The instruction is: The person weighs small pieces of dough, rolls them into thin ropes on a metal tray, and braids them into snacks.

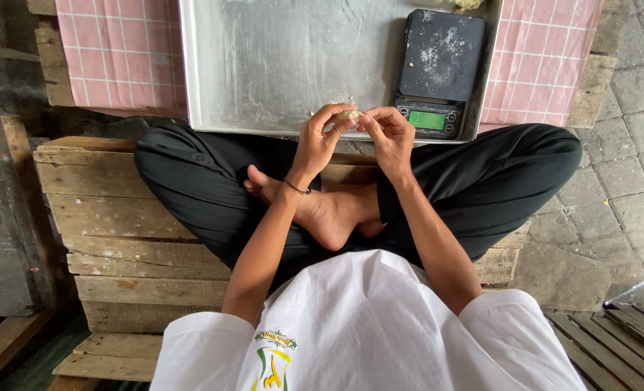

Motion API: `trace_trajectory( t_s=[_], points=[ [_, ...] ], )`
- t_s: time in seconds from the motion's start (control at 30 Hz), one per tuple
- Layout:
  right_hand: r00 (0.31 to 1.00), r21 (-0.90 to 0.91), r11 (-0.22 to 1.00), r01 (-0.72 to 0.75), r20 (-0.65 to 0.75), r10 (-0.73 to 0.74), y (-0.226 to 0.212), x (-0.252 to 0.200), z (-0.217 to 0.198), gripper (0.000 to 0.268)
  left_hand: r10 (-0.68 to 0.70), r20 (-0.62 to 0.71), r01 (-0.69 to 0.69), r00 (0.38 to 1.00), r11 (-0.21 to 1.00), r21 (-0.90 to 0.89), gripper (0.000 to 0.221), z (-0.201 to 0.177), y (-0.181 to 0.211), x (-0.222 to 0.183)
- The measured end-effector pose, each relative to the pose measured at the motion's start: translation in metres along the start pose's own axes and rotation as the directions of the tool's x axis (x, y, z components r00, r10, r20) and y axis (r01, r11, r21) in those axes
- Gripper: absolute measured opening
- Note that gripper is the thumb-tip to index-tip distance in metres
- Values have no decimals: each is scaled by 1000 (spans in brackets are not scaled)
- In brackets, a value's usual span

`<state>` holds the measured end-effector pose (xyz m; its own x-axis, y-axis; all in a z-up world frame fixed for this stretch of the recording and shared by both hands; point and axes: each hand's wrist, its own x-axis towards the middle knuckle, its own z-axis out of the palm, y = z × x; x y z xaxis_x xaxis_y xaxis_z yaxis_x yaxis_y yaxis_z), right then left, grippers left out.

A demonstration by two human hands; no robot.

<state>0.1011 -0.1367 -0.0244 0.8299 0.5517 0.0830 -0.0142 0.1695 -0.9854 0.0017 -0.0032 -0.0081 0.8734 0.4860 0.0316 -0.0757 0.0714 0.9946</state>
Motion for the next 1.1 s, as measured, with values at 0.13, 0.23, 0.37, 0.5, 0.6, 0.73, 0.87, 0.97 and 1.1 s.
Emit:
trace_trajectory(
  t_s=[0.13,0.23,0.37,0.5,0.6,0.73,0.87,0.97,1.1],
  points=[
    [999,-38,999,37,35,-36,-14,1,1,15,0,-10,0,1000,1000,-10,19,-3,-14,-1],
    [996,-101,993,62,69,-56,-16,2,1,16,-28,-33,27,999,1000,-12,18,-1,-7,-1],
    [999,-118,992,41,36,-37,-12,1,0,13,56,-7,-55,998,996,71,31,2,4,-1],
    [999,-85,996,31,26,-29,-3,0,-3,11,188,-21,-175,982,944,279,25,3,-7,-2],
    [998,-78,996,45,53,-41,-11,2,-3,15,196,-36,-178,980,943,280,19,-1,-1,-1],
    [999,-75,997,29,47,-25,-12,0,-1,14,180,-39,-163,983,949,271,17,0,-2,-2],
    [1000,-36,999,-2,29,3,3,-1,-6,11,215,10,-206,977,918,339,20,2,-8,-2],
    [998,-55,998,41,42,-39,-5,0,-7,10,195,39,-197,980,931,306,16,0,-8,-4],
    [987,182,977,-115,-92,133,-39,4,14,55,126,168,-151,978,979,141,22,18,27,-13]
  ],
)
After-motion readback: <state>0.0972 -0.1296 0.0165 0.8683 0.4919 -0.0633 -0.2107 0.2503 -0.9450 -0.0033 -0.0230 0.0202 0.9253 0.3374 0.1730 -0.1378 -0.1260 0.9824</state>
